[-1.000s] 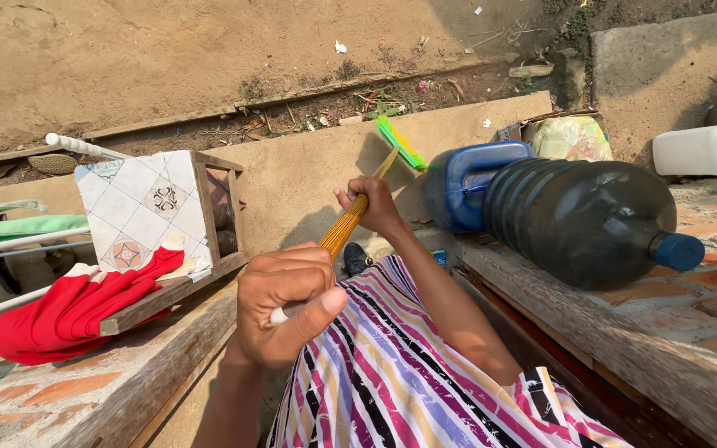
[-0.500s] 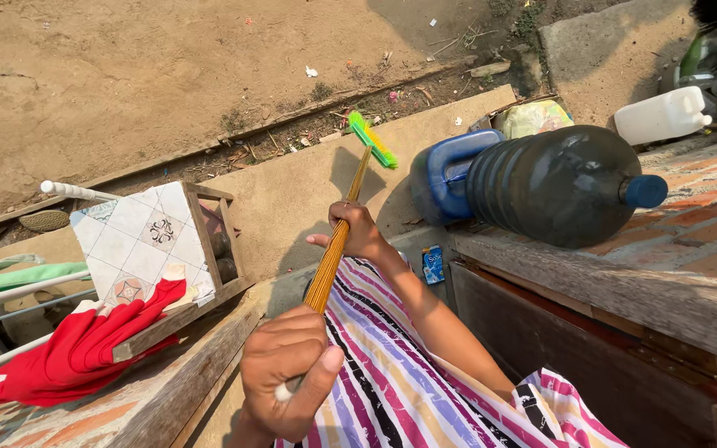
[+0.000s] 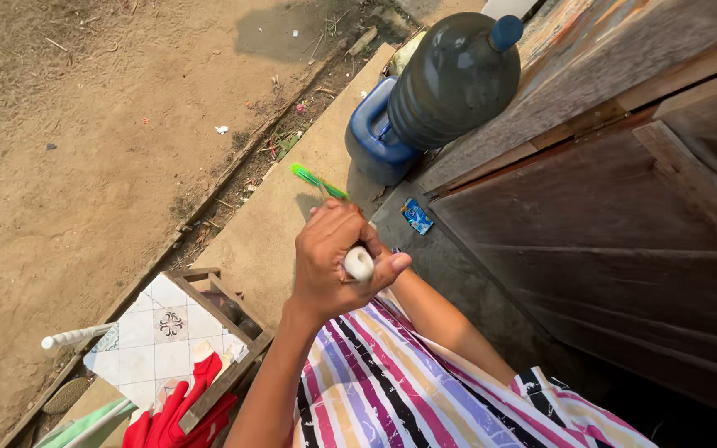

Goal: The person handles a white plastic bag, walks through a house to an outdoor area, puts on shoes, and uses a broom to sweep the dirt floor near a wall.

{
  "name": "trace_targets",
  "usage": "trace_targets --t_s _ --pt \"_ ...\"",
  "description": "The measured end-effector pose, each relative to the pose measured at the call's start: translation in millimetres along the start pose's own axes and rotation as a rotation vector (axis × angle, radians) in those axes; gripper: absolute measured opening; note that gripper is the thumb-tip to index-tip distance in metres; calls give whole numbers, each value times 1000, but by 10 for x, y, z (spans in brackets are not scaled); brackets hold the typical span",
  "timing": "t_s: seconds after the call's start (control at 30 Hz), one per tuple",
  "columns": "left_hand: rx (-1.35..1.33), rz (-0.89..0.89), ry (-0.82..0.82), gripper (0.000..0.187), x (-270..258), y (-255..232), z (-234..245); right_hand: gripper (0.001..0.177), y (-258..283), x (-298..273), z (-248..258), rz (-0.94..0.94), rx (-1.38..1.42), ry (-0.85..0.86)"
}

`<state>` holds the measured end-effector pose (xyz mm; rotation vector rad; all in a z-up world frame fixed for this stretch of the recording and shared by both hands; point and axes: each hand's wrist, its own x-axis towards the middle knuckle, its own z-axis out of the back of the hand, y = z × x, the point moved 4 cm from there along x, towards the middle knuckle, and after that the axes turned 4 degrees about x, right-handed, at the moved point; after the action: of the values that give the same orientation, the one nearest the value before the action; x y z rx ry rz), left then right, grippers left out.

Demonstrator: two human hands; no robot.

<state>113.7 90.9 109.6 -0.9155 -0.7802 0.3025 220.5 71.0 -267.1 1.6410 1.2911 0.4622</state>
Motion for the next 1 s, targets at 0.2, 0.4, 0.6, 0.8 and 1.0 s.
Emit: trace_targets --t_s 0.2,0.4,0.6,0.8,1.0 --pt "92 -71 225 53 84 -42 -750 21 897 -885 527 319 250 -218" --pt "-52 -221 448 60 -300 -305 -1550 20 1709 -2265 795 453 116 -627" --pt "-48 -246 693 55 -669 -652 -2354 49 2215 -3879 1122 814 83 -839" --pt "-176 -353 856 48 -1163 -1540 -3717 49 2534 -5943 1681 1038 133 -1099" --pt "-281 -452 1021 43 -1903 -2646 -4971 50 2631 -7824 2273 1149 136 -1299"
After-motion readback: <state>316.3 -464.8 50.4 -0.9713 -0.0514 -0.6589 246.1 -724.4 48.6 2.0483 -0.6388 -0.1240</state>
